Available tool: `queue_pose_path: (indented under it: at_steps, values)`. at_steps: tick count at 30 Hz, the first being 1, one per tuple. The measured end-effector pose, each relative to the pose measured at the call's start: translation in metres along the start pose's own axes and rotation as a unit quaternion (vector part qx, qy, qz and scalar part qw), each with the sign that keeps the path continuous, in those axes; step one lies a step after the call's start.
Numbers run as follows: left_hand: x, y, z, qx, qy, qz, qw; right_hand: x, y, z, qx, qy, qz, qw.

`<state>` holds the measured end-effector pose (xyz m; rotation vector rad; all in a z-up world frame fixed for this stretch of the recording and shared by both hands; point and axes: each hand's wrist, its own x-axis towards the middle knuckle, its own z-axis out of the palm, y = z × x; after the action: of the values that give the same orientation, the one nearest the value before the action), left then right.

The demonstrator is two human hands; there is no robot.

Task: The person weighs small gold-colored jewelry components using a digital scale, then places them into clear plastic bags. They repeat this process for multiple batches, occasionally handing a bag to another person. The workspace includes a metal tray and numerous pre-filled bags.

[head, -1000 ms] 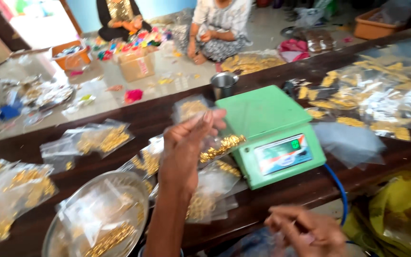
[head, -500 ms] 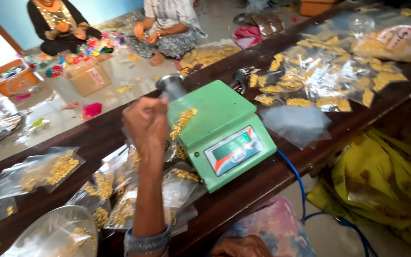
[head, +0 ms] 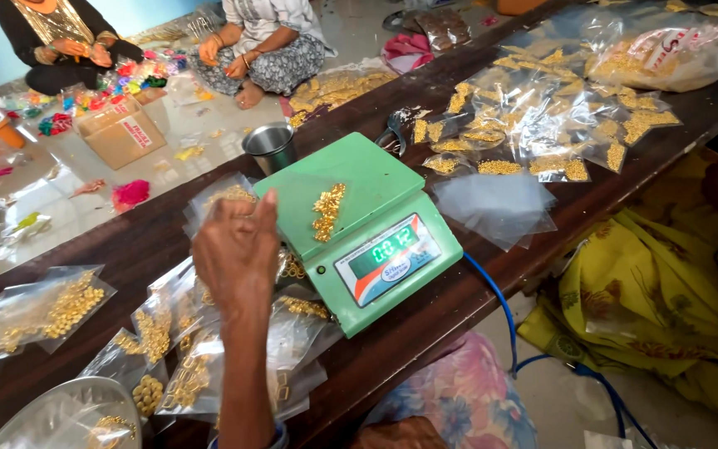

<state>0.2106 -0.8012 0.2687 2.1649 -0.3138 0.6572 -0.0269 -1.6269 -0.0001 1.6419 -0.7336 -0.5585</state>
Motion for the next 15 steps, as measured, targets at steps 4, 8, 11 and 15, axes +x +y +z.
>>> queue_pose_path:
  at_steps: [4,8,11,15]
  values:
    - [-0.009,-0.010,-0.017,0.012,-0.023,-0.028,0.999,0.010,-0.011,0.003,0.043,0.111,0.072,0.990]
    - [-0.016,-0.002,-0.035,0.011,-0.010,-0.006,1.000,0.021,-0.010,0.004,0.028,0.066,0.092,0.993]
    - [-0.014,0.010,-0.040,-0.005,-0.021,-0.035,0.999,0.066,-0.041,0.053,0.062,0.133,0.145,0.979]
    - [-0.009,0.011,-0.034,0.004,-0.042,-0.053,0.998,0.086,-0.062,0.082,0.125,0.171,0.159,0.964]
